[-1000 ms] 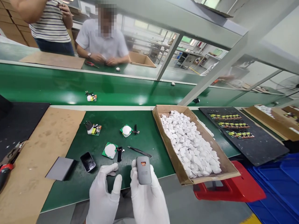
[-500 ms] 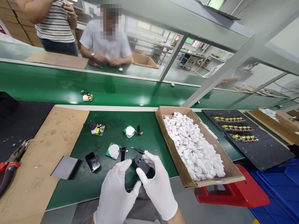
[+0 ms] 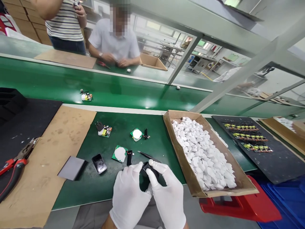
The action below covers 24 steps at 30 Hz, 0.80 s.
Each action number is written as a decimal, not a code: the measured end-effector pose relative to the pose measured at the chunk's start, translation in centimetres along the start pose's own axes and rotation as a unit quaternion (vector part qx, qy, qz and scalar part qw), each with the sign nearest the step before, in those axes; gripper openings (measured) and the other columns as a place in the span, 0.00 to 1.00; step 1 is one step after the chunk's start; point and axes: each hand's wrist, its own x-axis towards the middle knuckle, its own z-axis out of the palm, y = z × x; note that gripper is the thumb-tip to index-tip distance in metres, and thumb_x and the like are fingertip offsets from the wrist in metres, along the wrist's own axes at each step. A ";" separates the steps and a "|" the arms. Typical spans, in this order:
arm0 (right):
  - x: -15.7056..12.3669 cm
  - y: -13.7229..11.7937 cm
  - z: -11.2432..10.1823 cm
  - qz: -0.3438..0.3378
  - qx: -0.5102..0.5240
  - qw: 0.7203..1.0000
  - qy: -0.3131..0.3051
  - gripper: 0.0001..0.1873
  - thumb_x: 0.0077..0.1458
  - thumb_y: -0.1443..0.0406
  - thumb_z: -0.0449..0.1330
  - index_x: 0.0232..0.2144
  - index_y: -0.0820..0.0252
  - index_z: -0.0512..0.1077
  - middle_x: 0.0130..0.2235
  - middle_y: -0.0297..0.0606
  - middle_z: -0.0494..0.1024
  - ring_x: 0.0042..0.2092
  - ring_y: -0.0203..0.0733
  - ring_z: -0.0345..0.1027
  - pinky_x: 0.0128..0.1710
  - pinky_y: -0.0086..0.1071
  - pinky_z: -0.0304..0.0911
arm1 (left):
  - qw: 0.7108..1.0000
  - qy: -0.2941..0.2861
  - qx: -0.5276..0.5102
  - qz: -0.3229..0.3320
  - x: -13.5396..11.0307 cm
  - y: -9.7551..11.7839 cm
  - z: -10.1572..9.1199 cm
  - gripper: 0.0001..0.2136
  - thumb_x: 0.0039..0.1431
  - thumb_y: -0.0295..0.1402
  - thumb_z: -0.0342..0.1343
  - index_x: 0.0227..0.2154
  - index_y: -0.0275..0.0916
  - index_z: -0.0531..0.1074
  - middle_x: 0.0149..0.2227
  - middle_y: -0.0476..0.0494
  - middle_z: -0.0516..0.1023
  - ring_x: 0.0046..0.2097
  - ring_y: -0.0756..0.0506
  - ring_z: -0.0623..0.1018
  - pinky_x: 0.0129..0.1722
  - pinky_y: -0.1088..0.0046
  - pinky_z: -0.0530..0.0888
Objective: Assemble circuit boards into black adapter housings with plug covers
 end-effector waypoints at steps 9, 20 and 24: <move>0.1 0.3 0.5 -0.010 -0.045 0.999 0.005 0.07 0.65 0.63 0.68 0.45 0.52 0.85 0.44 0.36 0.90 0.44 0.48 0.87 0.48 0.38 0.82 | 1.000 -0.003 0.007 -0.001 -0.1 -0.1 0.2 0.25 0.52 0.25 0.64 0.56 0.37 0.72 0.44 0.38 0.84 0.39 0.36 0.82 0.40 0.58 0.74; -1.3 1.7 1.5 -0.058 -0.048 0.996 0.053 0.11 0.65 0.64 0.70 0.50 0.52 0.82 0.47 0.39 0.90 0.46 0.48 0.87 0.46 0.37 0.83 | 1.000 0.001 0.005 0.005 -0.3 -0.2 0.3 0.25 0.55 0.24 0.62 0.57 0.38 0.70 0.44 0.39 0.84 0.39 0.37 0.81 0.40 0.60 0.74; -2.2 2.9 1.8 -0.113 -0.032 0.992 0.053 0.07 0.68 0.63 0.68 0.48 0.53 0.81 0.52 0.44 0.89 0.49 0.49 0.86 0.49 0.39 0.83 | 1.000 0.013 0.008 0.004 -0.4 -0.3 0.5 0.26 0.54 0.22 0.62 0.57 0.39 0.70 0.44 0.41 0.84 0.37 0.38 0.80 0.38 0.61 0.73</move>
